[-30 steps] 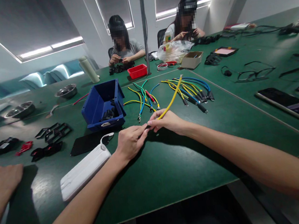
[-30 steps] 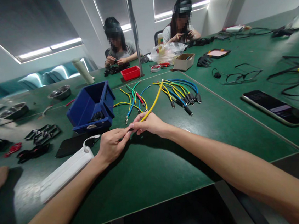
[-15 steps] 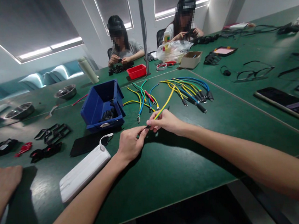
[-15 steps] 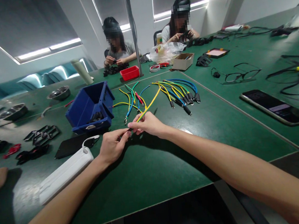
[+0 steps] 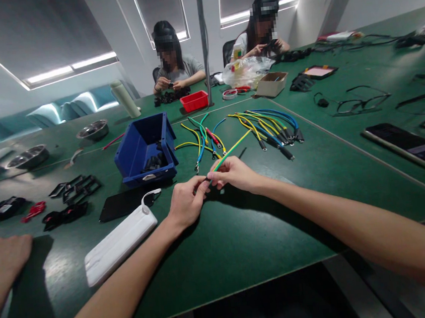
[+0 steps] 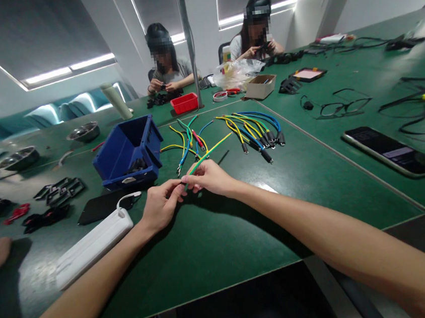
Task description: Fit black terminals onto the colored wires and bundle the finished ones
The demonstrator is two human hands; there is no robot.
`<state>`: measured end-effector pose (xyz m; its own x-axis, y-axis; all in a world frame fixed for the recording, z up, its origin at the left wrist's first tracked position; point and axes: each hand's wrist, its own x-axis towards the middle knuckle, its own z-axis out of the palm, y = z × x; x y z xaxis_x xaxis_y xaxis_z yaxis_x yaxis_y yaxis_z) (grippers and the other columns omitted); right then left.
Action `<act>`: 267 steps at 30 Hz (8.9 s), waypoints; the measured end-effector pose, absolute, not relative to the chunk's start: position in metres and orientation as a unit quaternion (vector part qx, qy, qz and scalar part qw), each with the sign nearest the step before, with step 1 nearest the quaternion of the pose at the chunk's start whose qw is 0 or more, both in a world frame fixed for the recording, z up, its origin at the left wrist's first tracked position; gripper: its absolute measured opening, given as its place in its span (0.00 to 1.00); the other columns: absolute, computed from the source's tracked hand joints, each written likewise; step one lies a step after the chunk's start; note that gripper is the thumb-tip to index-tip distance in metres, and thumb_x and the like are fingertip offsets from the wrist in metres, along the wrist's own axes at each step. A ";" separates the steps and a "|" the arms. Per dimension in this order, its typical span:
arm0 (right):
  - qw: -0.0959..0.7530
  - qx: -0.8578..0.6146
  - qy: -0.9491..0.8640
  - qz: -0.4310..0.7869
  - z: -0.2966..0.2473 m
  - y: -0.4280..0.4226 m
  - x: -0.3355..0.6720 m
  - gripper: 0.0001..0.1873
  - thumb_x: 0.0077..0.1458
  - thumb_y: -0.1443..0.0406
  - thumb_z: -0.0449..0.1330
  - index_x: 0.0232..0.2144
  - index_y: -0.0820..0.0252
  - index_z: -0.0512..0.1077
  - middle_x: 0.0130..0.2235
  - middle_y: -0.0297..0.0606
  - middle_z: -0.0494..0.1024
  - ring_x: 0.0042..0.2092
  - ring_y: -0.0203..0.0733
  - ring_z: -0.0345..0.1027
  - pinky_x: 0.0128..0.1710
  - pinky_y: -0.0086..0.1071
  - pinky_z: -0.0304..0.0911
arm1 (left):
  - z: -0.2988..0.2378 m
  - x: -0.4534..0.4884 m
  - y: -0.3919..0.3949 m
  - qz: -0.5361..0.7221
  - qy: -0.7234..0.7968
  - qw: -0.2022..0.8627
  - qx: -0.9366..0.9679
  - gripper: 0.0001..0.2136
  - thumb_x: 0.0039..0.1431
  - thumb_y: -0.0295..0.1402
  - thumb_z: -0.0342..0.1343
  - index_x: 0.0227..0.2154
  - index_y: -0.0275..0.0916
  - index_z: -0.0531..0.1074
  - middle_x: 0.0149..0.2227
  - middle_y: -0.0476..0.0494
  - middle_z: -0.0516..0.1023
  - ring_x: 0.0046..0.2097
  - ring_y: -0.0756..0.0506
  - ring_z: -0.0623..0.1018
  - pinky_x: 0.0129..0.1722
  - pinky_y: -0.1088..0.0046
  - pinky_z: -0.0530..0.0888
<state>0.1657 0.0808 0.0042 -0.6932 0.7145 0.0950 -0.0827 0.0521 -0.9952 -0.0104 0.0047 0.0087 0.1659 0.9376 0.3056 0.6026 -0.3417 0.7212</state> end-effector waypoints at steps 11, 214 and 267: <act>0.323 -0.249 -0.659 0.632 0.002 0.081 0.165 0.21 0.47 0.52 0.67 0.33 0.65 0.72 0.29 0.38 0.76 0.28 0.34 0.70 0.28 0.27 0.67 | 0.011 -0.005 0.004 0.402 0.511 0.266 0.711 0.10 0.63 0.36 0.51 0.40 0.37 0.74 0.30 0.47 0.80 0.27 0.50 0.78 0.26 0.77 0.74; 0.381 -0.641 -0.632 0.211 -0.001 0.152 0.222 0.37 0.49 0.64 0.57 0.61 0.62 0.54 0.35 0.41 0.78 0.40 0.49 0.72 0.44 0.39 0.64 | 0.004 -0.010 0.005 0.306 0.564 0.076 0.763 0.09 0.59 0.30 0.52 0.38 0.38 0.77 0.28 0.48 0.79 0.26 0.51 0.73 0.27 0.78 0.65; 0.287 -0.707 -0.640 0.090 0.011 0.149 0.224 0.13 0.52 0.64 0.55 0.38 0.57 0.77 0.38 0.45 0.79 0.44 0.51 0.72 0.44 0.39 0.64 | 0.004 -0.011 0.005 0.278 0.552 0.070 0.783 0.09 0.60 0.31 0.51 0.38 0.40 0.77 0.29 0.48 0.79 0.28 0.50 0.75 0.31 0.76 0.68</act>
